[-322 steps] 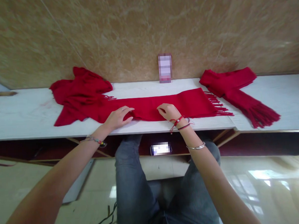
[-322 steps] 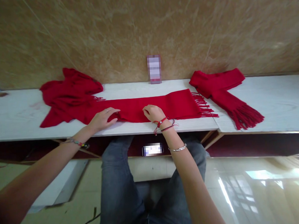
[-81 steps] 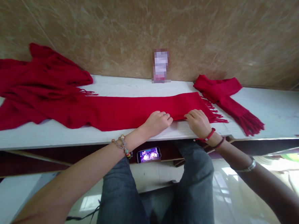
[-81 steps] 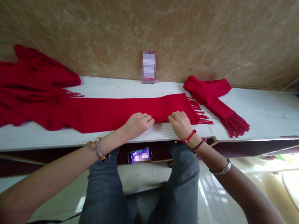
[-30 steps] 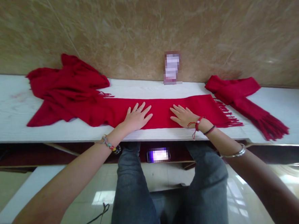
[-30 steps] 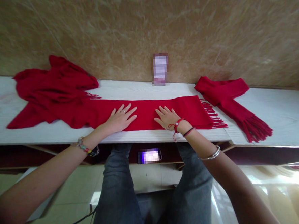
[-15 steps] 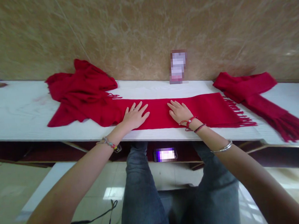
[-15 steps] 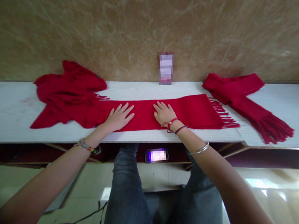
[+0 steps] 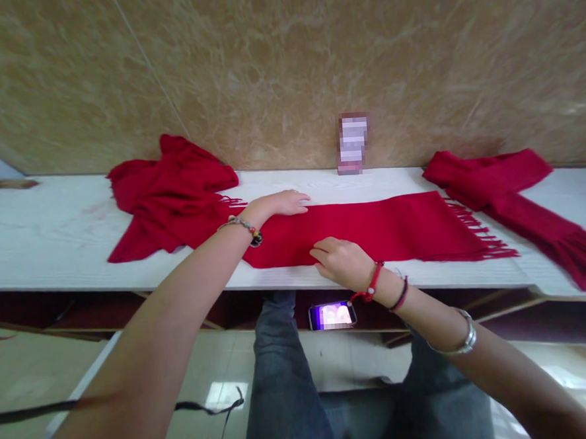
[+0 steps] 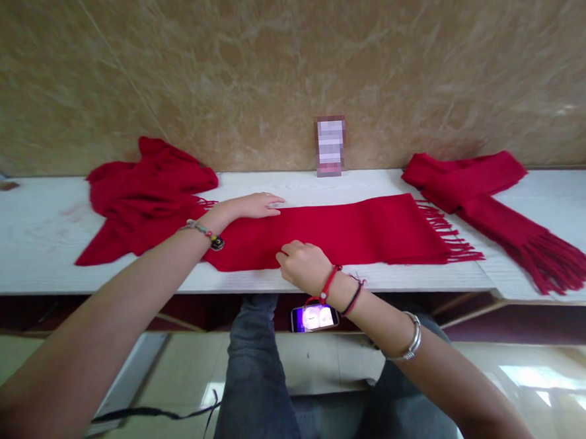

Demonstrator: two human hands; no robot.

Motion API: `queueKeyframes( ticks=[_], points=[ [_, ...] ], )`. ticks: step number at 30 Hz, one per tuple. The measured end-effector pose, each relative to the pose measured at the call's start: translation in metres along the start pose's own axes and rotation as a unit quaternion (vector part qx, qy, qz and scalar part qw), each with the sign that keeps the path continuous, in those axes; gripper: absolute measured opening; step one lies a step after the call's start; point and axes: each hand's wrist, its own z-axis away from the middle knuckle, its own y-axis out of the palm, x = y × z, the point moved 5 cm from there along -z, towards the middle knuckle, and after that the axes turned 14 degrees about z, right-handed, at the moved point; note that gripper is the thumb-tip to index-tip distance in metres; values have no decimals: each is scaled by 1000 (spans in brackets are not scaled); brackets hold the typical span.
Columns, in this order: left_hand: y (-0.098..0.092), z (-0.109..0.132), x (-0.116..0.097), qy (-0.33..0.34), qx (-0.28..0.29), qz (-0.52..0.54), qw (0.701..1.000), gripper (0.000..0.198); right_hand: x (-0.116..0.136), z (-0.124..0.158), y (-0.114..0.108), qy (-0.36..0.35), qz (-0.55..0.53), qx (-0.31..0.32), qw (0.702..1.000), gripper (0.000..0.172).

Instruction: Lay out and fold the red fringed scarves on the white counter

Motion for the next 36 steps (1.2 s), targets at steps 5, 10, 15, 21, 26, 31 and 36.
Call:
queueKeyframes(
  ticks=[5,10,15,21,26,31,36],
  points=[
    [4,-24,-1,19,-14,45,999,45,0,1,-1,10,22,29,999,32],
    [6,-39,-8,31,-10,115,993,35,0,2,-2,54,24,37,998,32],
    [9,-49,-11,56,-18,161,985,31,-6,8,-2,89,37,42,994,29],
    [13,-55,-18,63,-50,184,980,29,-16,20,0,105,94,-34,989,21],
    [16,-60,-26,63,-67,209,973,26,-15,25,-1,90,125,-68,986,20],
    [16,-62,-22,38,-72,266,961,24,-13,26,-2,82,126,-63,987,22],
    [5,-62,-19,34,-99,387,916,21,-23,31,-16,81,147,-103,980,25]
  ],
)
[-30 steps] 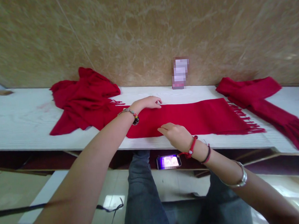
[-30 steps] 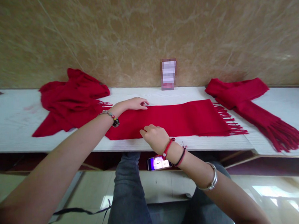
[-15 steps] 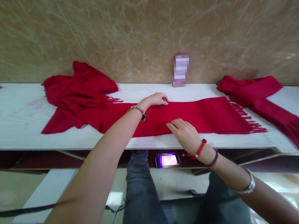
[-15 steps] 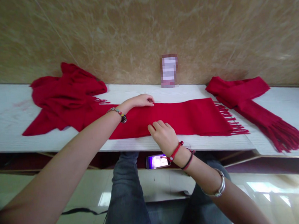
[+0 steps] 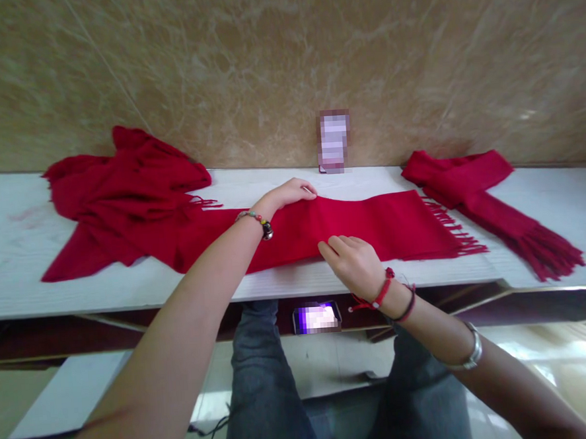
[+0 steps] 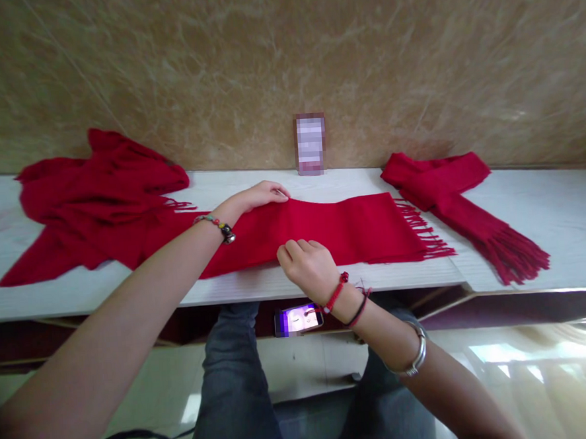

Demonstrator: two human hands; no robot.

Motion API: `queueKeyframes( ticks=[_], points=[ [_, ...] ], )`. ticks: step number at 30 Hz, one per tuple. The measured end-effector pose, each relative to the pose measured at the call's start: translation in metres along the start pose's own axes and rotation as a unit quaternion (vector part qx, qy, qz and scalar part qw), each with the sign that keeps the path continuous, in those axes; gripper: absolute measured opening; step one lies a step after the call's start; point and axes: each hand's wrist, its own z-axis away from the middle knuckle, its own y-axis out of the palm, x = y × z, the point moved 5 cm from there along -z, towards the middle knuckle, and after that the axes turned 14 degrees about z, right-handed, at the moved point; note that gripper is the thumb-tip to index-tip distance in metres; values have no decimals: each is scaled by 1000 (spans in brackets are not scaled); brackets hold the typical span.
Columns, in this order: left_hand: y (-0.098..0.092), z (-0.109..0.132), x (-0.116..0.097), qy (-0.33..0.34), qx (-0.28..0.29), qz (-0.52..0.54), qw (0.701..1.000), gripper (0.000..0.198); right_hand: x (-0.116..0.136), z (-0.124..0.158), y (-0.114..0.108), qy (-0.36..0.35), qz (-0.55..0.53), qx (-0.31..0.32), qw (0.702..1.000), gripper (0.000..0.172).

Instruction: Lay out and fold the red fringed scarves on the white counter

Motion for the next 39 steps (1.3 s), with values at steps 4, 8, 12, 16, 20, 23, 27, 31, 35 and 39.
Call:
queueKeyframes(
  ticks=[4,8,12,16,20,23,27,31,35,39],
  points=[
    [-1,-11,-28,29,-28,133,990,21,-31,8,-15,28,30,-74,996,30],
    [10,-31,-73,62,-40,212,975,14,-72,28,-33,66,87,-180,977,27],
    [36,-58,-115,83,-20,205,975,9,-115,55,-40,107,155,-193,963,24],
    [75,-88,-136,84,20,149,985,11,-145,87,-34,138,194,-172,956,21],
    [124,-111,-134,99,61,33,993,16,-153,115,-7,136,190,-110,966,22],
    [157,-122,-120,108,76,-42,990,15,-153,130,15,137,179,-61,972,22],
    [183,-129,-101,123,89,-75,986,14,-156,142,30,159,167,-15,973,25],
    [191,-128,-92,144,73,-109,981,20,-163,145,34,162,140,2,977,35],
    [189,-113,-97,196,17,-154,968,27,-166,144,40,120,67,14,990,35],
    [183,-74,-108,279,-66,-224,932,33,-169,145,47,84,33,45,995,35]
  ],
)
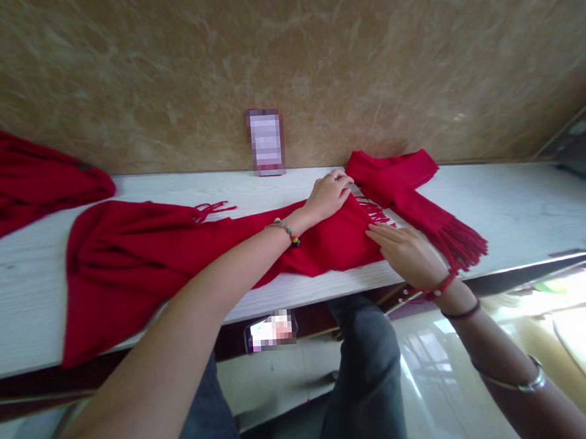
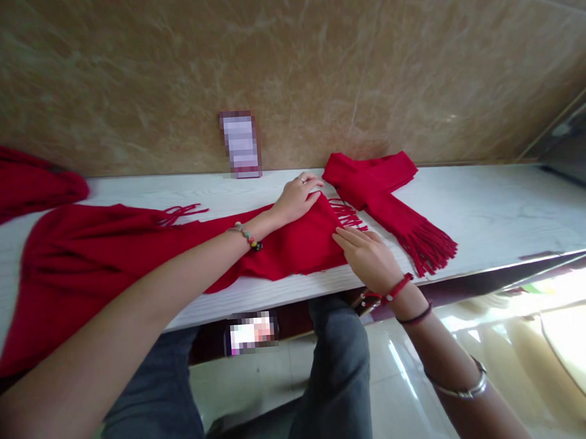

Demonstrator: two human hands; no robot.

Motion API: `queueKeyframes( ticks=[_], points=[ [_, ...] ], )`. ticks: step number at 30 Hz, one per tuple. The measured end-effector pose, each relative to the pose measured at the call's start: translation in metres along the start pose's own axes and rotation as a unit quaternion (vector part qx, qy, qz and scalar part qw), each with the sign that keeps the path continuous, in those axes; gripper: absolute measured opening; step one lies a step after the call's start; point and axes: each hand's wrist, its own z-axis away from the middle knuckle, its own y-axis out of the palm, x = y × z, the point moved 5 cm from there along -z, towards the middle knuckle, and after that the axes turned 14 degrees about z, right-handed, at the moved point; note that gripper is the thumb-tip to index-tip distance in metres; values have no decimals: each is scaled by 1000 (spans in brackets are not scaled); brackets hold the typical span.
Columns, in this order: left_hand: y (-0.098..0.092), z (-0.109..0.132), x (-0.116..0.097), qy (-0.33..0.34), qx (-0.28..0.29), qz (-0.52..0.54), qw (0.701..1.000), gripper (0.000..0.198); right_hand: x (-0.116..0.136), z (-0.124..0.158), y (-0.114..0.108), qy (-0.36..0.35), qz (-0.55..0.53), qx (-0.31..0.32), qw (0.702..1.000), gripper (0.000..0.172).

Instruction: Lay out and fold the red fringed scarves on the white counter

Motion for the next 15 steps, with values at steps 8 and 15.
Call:
queueKeyframes(
  ticks=[8,15],
  points=[
    [14,63,-6,-76,216,-29,973,55,-19,-15,-11,-88,-78,134,984,36],
    [12,66,-6,-59,149,-20,987,64,-29,-86,-14,62,-37,104,992,37]
  ],
)
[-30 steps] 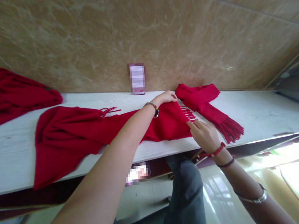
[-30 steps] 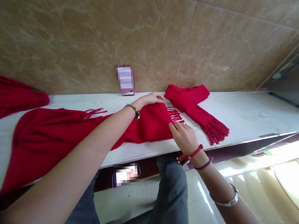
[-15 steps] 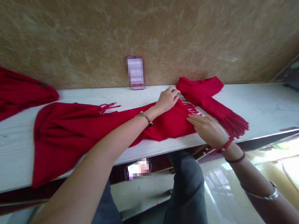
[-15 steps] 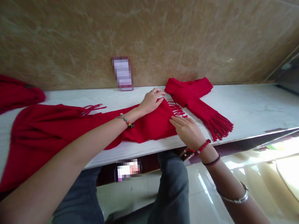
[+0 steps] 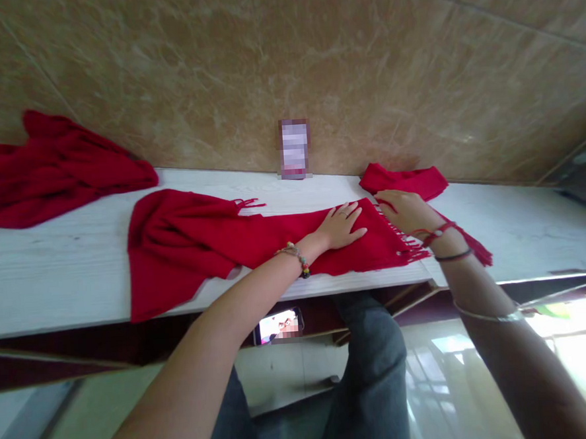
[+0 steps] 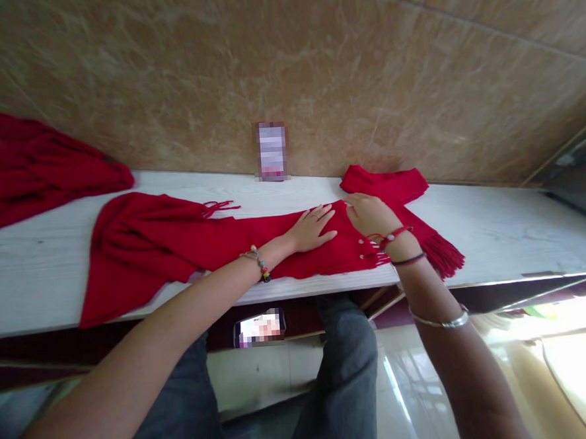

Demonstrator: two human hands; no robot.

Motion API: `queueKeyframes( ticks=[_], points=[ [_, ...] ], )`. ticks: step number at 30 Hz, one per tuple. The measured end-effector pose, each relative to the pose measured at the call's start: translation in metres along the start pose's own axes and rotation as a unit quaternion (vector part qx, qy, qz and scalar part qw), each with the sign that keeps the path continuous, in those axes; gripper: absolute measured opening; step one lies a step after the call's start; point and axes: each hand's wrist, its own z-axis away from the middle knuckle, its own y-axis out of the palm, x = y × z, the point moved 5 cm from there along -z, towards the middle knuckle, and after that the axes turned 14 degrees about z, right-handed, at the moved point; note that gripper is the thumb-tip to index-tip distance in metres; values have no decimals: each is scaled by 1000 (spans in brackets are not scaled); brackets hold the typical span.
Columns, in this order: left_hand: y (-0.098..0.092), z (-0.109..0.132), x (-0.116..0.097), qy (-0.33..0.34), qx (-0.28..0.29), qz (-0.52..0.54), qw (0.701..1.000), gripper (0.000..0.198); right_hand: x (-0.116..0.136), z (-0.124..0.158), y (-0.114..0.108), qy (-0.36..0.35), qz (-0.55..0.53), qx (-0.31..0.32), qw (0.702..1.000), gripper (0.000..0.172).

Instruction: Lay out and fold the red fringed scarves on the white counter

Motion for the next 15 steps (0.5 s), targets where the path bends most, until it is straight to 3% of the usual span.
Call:
queueKeyframes(
  ticks=[4,7,12,15],
  points=[
    [-3,9,12,-30,2,22,999,73,21,-12,51,21,7,99,995,44],
    [-4,15,15,-27,36,20,999,76,17,-1,75,41,8,124,991,48],
    [-5,18,11,-17,42,7,999,76,-11,8,75,112,12,153,982,50],
    [-5,17,9,-19,33,6,999,75,-14,-1,60,124,30,110,986,53]
  ],
)
